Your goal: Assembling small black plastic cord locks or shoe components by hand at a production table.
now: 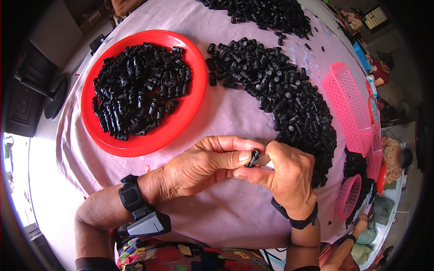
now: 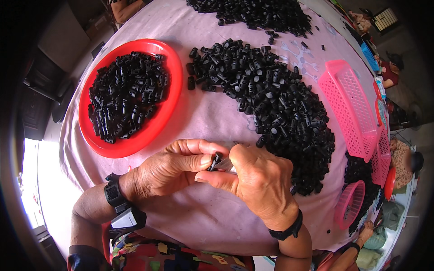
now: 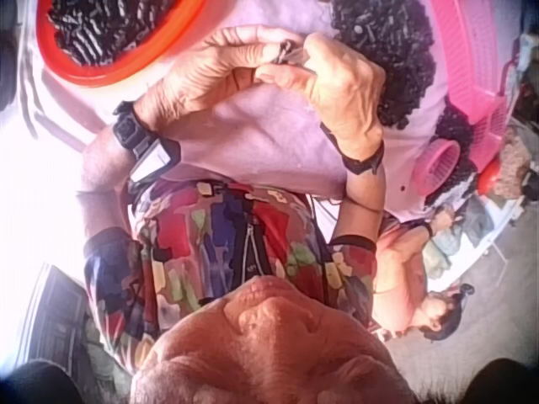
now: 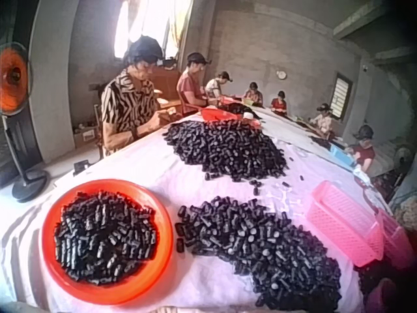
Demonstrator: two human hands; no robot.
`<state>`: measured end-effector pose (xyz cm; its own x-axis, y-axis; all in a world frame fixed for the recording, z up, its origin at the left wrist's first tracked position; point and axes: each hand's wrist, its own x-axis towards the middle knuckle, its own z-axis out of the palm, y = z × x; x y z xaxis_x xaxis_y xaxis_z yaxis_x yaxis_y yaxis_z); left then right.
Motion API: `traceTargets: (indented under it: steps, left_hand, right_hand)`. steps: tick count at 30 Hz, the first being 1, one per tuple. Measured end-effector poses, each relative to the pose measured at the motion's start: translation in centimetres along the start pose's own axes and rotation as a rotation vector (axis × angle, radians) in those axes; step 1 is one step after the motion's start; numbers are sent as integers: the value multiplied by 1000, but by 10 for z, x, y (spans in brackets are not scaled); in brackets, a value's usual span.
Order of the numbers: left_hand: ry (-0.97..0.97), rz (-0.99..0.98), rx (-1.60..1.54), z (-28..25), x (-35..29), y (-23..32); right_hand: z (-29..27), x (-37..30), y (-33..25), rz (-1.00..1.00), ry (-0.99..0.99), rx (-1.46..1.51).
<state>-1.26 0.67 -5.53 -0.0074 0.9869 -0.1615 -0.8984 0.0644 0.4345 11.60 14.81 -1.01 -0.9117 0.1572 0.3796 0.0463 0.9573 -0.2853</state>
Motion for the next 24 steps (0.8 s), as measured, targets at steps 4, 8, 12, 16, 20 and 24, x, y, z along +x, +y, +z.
traceTargets:
  steps: [4, 8, 12, 16, 20, 24]
  left_hand:
    - [-7, -13, -19, 0, 0, 1]
    - [2, -11, -13, -1, 0, 0]
    - [-2, -16, -17, -1, 0, 0]
    - [-22, -4, -20, -1, 0, 1]
    - [40, -9, -37, 3, -1, 2]
    - [9, -22, -38, -5, 0, 1]
  right_hand:
    - [-2, -1, -1, 40, -35, 53]
    - [0, 0, 0, 40, -17, 69]
    - [-3, 0, -2, 30, -10, 25]
    - [-3, 1, -4, 24, -37, 18]
    - [-3, 0, -2, -7, -33, 157]
    - [-9, 4, -12, 193, 22, 575]
